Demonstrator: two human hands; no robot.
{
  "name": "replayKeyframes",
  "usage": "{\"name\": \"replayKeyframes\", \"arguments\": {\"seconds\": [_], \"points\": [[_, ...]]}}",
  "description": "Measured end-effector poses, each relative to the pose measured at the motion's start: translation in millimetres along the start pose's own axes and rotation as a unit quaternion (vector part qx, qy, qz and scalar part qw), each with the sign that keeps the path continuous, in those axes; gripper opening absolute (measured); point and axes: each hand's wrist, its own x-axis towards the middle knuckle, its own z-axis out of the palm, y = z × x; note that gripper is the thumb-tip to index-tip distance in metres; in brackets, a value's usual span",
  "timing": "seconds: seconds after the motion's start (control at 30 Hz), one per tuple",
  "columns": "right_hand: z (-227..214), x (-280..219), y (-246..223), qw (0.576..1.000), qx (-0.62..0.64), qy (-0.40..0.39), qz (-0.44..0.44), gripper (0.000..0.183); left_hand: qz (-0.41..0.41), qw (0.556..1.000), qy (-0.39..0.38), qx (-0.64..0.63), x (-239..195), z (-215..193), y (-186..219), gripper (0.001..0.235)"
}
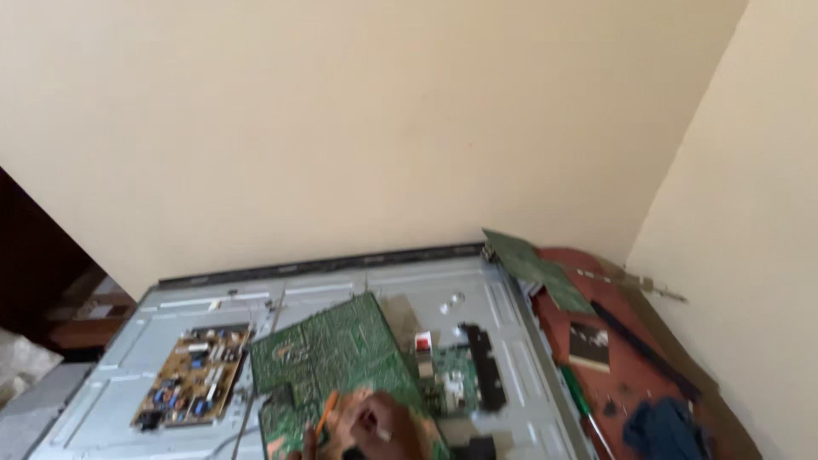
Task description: The person uses a small screwdriver and a plastic pry tool to scrape and clean a copper-colored area on a green circuit board. The board is held over a disassembled appliance chassis while the person works on the surface.
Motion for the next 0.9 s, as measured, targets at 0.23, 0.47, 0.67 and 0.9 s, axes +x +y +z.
{"name": "replayKeyframes", "arguments": {"seconds": [0.23,0.47,0.67,0.9], "points": [[2.1,-22.0,-39.1,0.997,-0.035,0.065,0.038,0.013,0.034,0.992,0.122,-0.027,-73.2,17.9,-48.9,0.077],[3.1,-18.5,-43.7,0.997,-0.023,0.055,0.049,0.014,0.056,0.988,0.131,-0.064,-80.0,8.2,-49.3,0.075],[5.5,-14.5,-38.9,0.996,-0.04,0.055,0.051,0.013,0.044,0.985,0.151,-0.073,-87.8,-8.9,-41.9,0.074],[8.0,-17.8,-29.0,0.998,-0.017,0.053,0.031,0.012,0.087,0.982,0.135,-0.102,-111.5,-48.2,-43.6,0.075]]}}
